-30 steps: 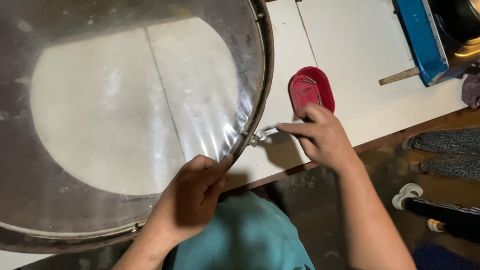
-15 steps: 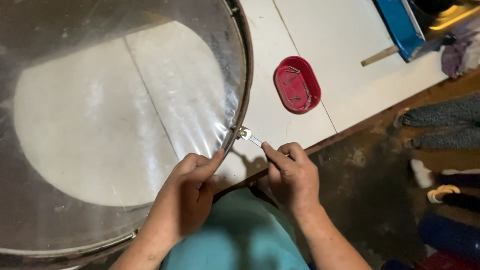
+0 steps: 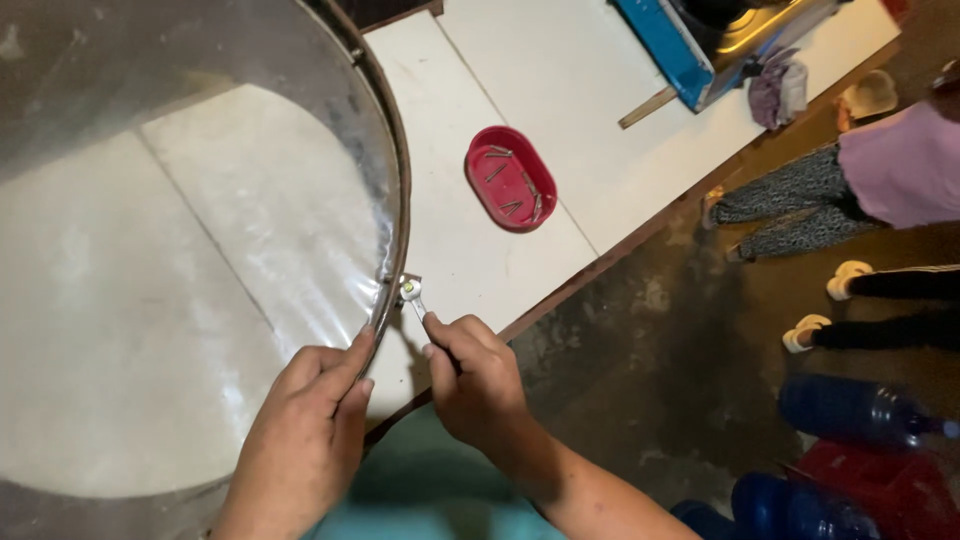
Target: Adjusting the tension bolts on a drum using a wrench and fingers
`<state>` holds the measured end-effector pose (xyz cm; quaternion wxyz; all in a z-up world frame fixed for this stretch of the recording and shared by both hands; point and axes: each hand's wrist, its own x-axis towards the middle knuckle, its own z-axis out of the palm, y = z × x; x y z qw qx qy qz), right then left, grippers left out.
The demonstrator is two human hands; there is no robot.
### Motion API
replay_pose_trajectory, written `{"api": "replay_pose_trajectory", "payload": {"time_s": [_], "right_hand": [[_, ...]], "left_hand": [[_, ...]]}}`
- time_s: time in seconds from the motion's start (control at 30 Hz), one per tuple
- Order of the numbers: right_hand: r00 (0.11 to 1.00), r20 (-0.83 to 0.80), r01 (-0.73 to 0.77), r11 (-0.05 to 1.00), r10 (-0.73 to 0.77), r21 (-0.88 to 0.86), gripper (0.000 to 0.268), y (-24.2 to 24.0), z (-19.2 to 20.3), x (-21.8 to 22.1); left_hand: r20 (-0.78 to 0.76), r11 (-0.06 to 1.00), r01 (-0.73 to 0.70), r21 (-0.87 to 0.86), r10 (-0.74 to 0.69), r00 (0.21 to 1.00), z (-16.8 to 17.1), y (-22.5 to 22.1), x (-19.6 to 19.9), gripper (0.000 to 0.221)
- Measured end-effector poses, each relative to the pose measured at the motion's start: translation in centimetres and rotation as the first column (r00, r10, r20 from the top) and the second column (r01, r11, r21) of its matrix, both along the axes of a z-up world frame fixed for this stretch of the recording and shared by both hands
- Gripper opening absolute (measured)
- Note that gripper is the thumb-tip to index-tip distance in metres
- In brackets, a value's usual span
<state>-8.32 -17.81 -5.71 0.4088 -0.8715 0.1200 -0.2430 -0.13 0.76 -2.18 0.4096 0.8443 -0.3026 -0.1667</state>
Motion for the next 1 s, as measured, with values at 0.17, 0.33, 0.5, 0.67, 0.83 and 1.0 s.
{"api": "replay_pose_trajectory", "payload": {"time_s": [0.17, 0.33, 0.5, 0.67, 0.83, 1.0], "right_hand": [[0.904, -0.387, -0.266, 0.947, 0.180, -0.180, 0.055, -7.6, -0.9, 1.5], [0.810, -0.071, -0.537, 0.688, 0.582, -0.487, 0.071, -14.5, -3.0, 8.3], [0.745, -0.112, -0.637, 0.652, 0.657, -0.412, 0.060, -15.1, 0.0, 10.5], [0.890, -0.084, -0.447, 0.821, 0.449, -0.356, 0.026, -14.1, 2.1, 5.5], [0.953, -0.280, -0.115, 0.993, 0.113, 0.011, 0.026, -10.6, 1.7, -0.5], [0.862, -0.503, 0.053, 0.977, 0.059, 0.205, 0.019, -7.3, 1.5, -2.4]], "left_hand": [[-0.005, 0.999, -0.044, -0.013, 0.043, 0.999, -0.4, -0.1, -0.2, 0.054], [-0.121, 1.000, -0.030, -0.001, 0.030, 0.992, -0.2, 0.1, 0.1, 0.053], [-0.128, 0.994, -0.078, 0.071, 0.087, 0.988, 0.2, 0.1, 0.1, 0.055], [-0.168, 0.980, -0.112, 0.167, 0.140, 0.976, 0.3, -0.1, 0.0, 0.054], [-0.070, 0.999, -0.053, 0.005, 0.053, 0.996, -0.1, 0.0, 0.2, 0.052], [-0.088, 0.998, -0.045, -0.045, 0.041, 0.995, 0.3, -0.3, 0.1, 0.051]]}}
